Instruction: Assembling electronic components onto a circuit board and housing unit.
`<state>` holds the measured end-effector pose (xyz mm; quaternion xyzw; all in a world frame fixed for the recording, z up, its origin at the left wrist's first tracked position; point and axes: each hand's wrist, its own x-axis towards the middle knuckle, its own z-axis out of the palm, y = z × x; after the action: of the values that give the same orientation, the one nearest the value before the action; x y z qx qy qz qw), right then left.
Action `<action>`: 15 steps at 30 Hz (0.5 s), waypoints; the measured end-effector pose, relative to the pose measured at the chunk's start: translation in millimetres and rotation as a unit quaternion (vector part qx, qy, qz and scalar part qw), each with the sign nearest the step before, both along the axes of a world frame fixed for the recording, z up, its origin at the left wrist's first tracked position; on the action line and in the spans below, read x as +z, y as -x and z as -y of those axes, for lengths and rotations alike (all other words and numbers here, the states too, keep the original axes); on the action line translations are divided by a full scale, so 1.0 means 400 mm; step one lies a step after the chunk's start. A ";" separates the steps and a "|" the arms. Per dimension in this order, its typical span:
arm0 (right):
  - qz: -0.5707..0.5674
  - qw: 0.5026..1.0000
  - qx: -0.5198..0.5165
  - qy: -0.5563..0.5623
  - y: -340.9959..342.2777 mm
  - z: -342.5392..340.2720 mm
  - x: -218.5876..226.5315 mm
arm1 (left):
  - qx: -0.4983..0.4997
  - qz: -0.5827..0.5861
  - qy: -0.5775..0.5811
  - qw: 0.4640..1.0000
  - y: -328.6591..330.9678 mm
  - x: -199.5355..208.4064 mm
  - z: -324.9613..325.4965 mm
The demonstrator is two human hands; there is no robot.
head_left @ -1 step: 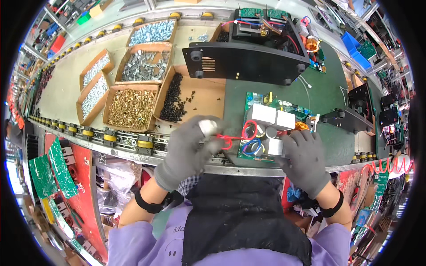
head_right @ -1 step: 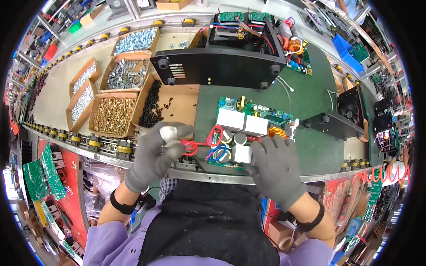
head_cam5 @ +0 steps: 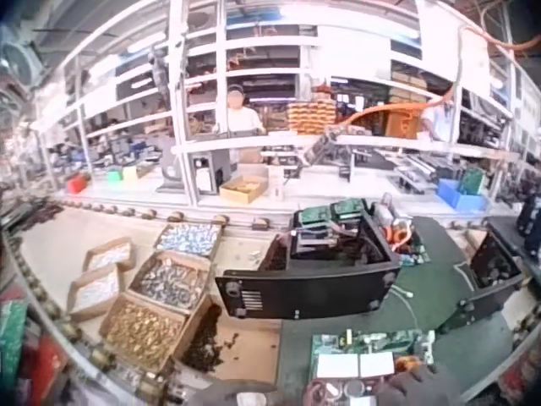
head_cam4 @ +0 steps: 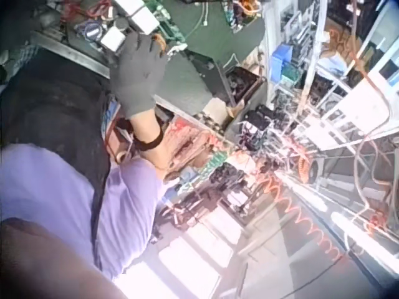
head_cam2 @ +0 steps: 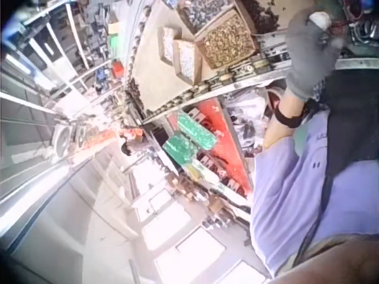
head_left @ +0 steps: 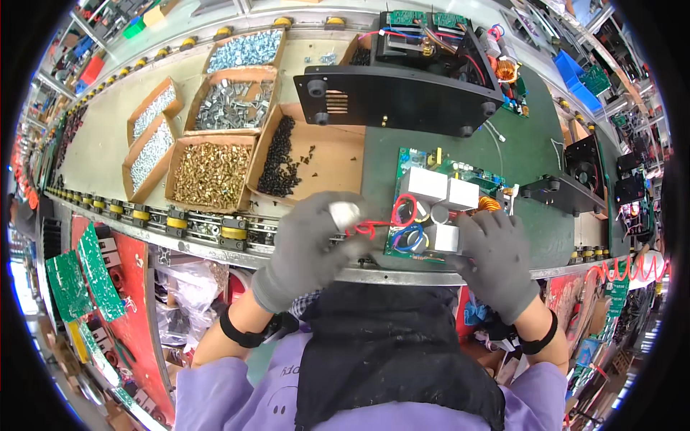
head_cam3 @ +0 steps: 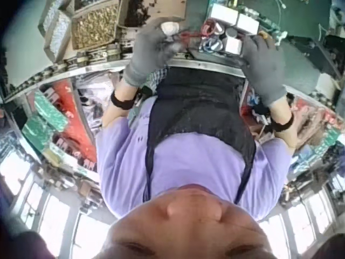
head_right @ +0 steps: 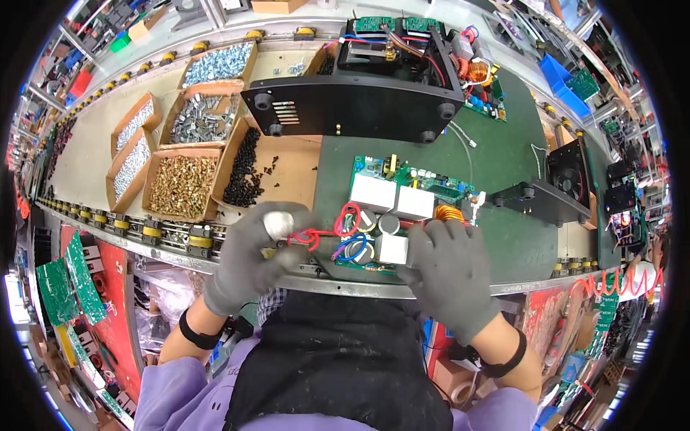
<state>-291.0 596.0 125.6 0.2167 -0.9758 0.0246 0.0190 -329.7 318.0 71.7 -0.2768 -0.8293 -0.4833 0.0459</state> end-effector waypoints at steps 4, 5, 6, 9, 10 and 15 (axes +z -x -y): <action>-0.033 0.997 -0.015 0.064 0.005 0.019 0.046 | 0.018 -0.120 0.072 0.990 -0.022 -0.009 -0.067; -0.029 0.995 0.005 0.096 0.009 0.035 0.046 | 0.042 -0.153 0.123 0.980 -0.024 -0.013 -0.077; -0.028 0.995 0.004 0.096 0.017 0.049 0.042 | 0.052 -0.153 0.109 0.981 -0.026 -0.017 -0.085; -0.066 0.990 0.047 0.119 0.060 0.087 0.012 | 0.059 -0.173 0.117 0.976 -0.028 -0.035 -0.100; -0.065 0.990 0.047 0.120 0.076 0.089 0.006 | 0.072 -0.199 0.129 0.969 -0.029 -0.041 -0.102; -0.034 0.986 0.147 0.074 0.137 0.096 -0.010 | 0.129 -0.261 0.137 0.947 -0.033 -0.062 -0.108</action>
<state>-346.0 557.7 121.6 0.3568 -0.9274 0.0923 0.0645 -316.5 361.3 46.8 -0.2875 -0.8751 -0.2659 0.2845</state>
